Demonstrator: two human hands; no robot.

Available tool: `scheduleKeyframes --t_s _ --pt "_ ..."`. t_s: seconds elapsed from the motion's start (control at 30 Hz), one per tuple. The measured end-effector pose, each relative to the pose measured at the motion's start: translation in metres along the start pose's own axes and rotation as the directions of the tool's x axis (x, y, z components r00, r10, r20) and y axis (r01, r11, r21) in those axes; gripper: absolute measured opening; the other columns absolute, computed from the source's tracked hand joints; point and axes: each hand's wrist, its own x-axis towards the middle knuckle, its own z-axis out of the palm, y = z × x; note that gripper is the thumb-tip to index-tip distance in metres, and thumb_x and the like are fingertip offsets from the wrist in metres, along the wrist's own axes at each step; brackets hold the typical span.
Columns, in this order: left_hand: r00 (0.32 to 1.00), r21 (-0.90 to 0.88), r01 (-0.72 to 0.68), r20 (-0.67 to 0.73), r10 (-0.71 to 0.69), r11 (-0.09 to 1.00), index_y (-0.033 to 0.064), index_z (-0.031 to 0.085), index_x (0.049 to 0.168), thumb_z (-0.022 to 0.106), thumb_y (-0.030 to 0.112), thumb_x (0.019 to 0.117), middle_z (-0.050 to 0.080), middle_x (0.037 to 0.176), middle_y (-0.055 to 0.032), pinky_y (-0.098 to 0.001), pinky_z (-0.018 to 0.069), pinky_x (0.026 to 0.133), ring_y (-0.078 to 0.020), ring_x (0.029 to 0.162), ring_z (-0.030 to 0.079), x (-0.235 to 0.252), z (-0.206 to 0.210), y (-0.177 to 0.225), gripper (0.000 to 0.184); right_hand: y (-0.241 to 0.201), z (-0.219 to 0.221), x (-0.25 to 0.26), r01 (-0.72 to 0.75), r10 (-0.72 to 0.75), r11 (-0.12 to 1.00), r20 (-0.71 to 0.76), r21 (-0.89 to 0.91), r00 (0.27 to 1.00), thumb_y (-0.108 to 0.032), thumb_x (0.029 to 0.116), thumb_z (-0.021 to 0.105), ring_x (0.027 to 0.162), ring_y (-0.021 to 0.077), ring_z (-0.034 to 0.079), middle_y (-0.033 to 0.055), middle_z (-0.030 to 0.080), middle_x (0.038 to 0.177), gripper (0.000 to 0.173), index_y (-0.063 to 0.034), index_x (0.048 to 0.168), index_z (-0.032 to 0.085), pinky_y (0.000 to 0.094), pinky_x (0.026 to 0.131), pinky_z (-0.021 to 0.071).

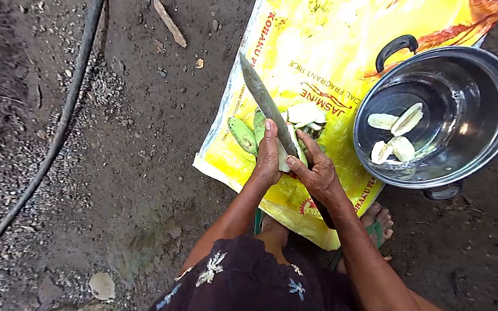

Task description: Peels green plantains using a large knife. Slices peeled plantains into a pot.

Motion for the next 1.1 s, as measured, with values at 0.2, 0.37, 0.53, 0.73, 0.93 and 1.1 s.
scheduleKeyframes --t_s 0.2,0.37,0.53,0.73,0.93,1.1 --pt "0.996 0.116 0.062 0.049 -0.068 0.991 0.0203 0.052 0.140 0.026 0.071 0.1010 0.067 0.111 0.0008 -0.0312 0.0591 0.081 -0.0074 0.094 0.067 0.000 -0.004 0.006 0.069 0.004 -0.012 0.001 -0.048 0.049 0.998 0.032 -0.028 0.998 -0.034 0.0995 0.062 0.069 0.0111 0.063 0.0103 0.071 0.098 0.058 -0.0089 0.151 0.049 0.0306 0.063 0.0538" --pt "0.989 0.127 0.074 0.117 -0.089 0.989 0.0088 0.055 0.129 0.028 0.048 0.1090 0.067 0.097 -0.0024 -0.0296 0.0592 0.078 -0.0091 0.084 0.067 0.011 -0.011 0.013 0.052 0.004 -0.012 0.001 -0.205 0.175 0.945 0.135 0.256 0.975 -0.029 0.1020 0.058 0.050 0.0051 0.046 0.0016 0.060 0.077 0.057 -0.0111 0.154 0.043 0.0220 0.049 0.0438" --pt "0.968 -0.080 0.198 0.171 -0.182 0.977 0.0107 0.057 0.114 0.031 0.036 0.1114 0.064 0.077 -0.0021 -0.0227 0.0551 0.054 -0.0090 0.059 0.062 0.015 -0.013 0.011 0.037 0.000 -0.006 0.003 -0.405 0.163 0.532 0.380 0.743 0.911 -0.036 0.1072 0.039 0.042 0.0044 0.044 -0.0056 0.042 0.055 0.030 -0.0162 0.128 0.046 0.0185 0.043 0.0435" --pt "0.961 -0.241 0.238 0.198 -0.193 0.941 0.0133 0.057 0.123 0.024 0.040 0.1102 0.068 0.097 -0.0046 -0.0243 0.0560 0.063 -0.0119 0.074 0.066 0.015 -0.013 0.009 0.044 0.004 -0.015 0.001 -0.477 0.180 0.323 0.442 0.817 0.879 -0.054 0.1070 0.033 0.045 0.0058 0.049 -0.0033 0.047 0.057 0.047 -0.0121 0.106 0.054 0.0179 0.047 0.0465" --pt "0.967 -0.429 0.206 -0.049 -0.250 0.879 0.0094 0.055 0.118 0.032 0.034 0.1107 0.065 0.090 -0.0075 -0.0285 0.0585 0.065 -0.0159 0.073 0.067 0.020 0.005 0.034 0.034 -0.038 -0.010 -0.003 -0.379 0.310 0.794 0.220 0.476 0.925 -0.034 0.1076 0.043 0.043 0.0063 0.040 -0.0046 0.038 0.059 0.064 -0.0137 0.162 0.015 0.0215 0.043 0.0414" --pt "0.959 -0.471 0.156 -0.136 -0.246 0.868 0.0101 0.056 0.115 0.030 0.041 0.1110 0.065 0.089 -0.0068 -0.0270 0.0586 0.064 -0.0148 0.075 0.068 0.029 0.004 0.042 0.040 -0.051 0.013 -0.015 -0.047 0.048 0.999 0.050 -0.022 0.998 -0.038 0.0956 0.065 0.058 0.0078 0.052 -0.0008 0.058 0.070 0.078 -0.0086 0.159 0.031 0.0282 0.056 0.0480"
